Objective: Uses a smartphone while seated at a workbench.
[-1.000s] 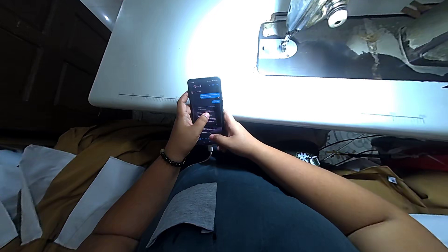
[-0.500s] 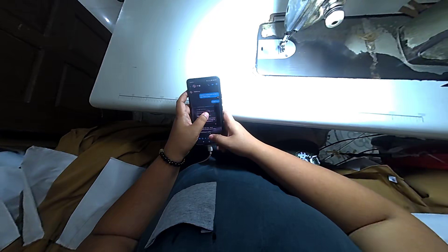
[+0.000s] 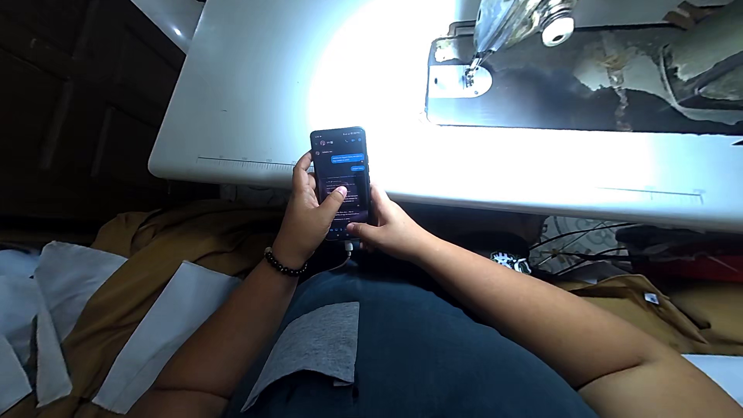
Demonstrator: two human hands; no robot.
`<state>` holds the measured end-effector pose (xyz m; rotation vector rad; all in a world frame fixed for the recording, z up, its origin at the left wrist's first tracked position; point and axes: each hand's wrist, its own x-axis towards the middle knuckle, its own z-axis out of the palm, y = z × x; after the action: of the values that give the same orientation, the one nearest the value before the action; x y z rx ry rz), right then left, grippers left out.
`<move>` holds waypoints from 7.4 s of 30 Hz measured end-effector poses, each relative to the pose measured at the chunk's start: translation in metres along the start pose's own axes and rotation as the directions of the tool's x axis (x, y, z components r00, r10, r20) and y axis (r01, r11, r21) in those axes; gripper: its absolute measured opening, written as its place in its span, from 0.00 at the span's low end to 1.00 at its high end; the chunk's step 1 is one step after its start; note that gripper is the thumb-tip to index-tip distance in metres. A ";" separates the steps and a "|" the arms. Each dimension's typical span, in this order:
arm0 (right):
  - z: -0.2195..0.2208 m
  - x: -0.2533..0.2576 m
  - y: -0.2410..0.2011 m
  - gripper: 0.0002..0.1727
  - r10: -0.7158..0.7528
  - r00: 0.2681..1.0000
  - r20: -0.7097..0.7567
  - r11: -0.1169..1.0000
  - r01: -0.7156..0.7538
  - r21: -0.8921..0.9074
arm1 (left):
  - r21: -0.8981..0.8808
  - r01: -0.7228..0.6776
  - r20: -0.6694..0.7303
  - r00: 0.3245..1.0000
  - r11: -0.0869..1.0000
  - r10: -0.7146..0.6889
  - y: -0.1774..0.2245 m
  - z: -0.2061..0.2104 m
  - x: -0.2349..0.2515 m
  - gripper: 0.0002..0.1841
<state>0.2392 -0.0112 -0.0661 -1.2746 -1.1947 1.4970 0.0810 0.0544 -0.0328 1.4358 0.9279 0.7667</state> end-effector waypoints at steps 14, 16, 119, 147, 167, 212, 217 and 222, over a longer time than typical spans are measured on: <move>-0.001 0.000 0.003 0.35 -0.004 1.000 0.006 1.000 0.004 0.005 | -0.014 -0.002 0.000 1.000 1.000 0.002 -0.002 0.001 0.000 0.39; -0.001 0.000 0.003 0.35 0.001 1.000 0.005 1.000 -0.001 0.007 | -0.012 -0.006 0.003 1.000 1.000 0.006 -0.003 0.001 0.000 0.39; -0.002 0.001 0.008 0.29 -0.008 1.000 -0.013 1.000 0.008 0.020 | 0.056 -0.019 0.026 1.000 0.998 0.017 -0.004 -0.001 0.000 0.47; -0.003 0.001 0.008 0.47 -0.039 0.999 0.003 0.998 0.039 -0.050 | -0.001 0.001 0.017 1.000 1.000 -0.001 0.003 0.002 -0.001 0.33; -0.003 0.000 0.000 0.53 -0.029 0.999 0.045 0.996 0.033 -0.082 | 0.134 0.003 -0.031 1.000 0.991 0.001 0.009 0.003 0.005 0.41; -0.007 -0.005 0.006 0.42 -0.017 0.999 -0.033 0.999 0.016 -0.041 | 0.338 0.038 -0.032 0.999 0.940 -0.029 0.025 0.018 0.008 0.40; -0.009 -0.006 0.010 0.29 -0.046 0.998 -0.031 0.994 0.049 0.103 | 0.275 0.004 -0.015 1.000 0.962 0.000 0.020 0.023 0.008 0.37; -0.011 -0.008 0.013 0.21 -0.057 0.997 -0.046 0.996 0.060 0.070 | 0.170 0.018 0.030 0.999 0.985 -0.023 0.014 0.016 0.005 0.36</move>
<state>0.2510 -0.0199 -0.0772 -1.2090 -1.1315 1.4490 0.0984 0.0516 -0.0202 1.5798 1.0008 0.6599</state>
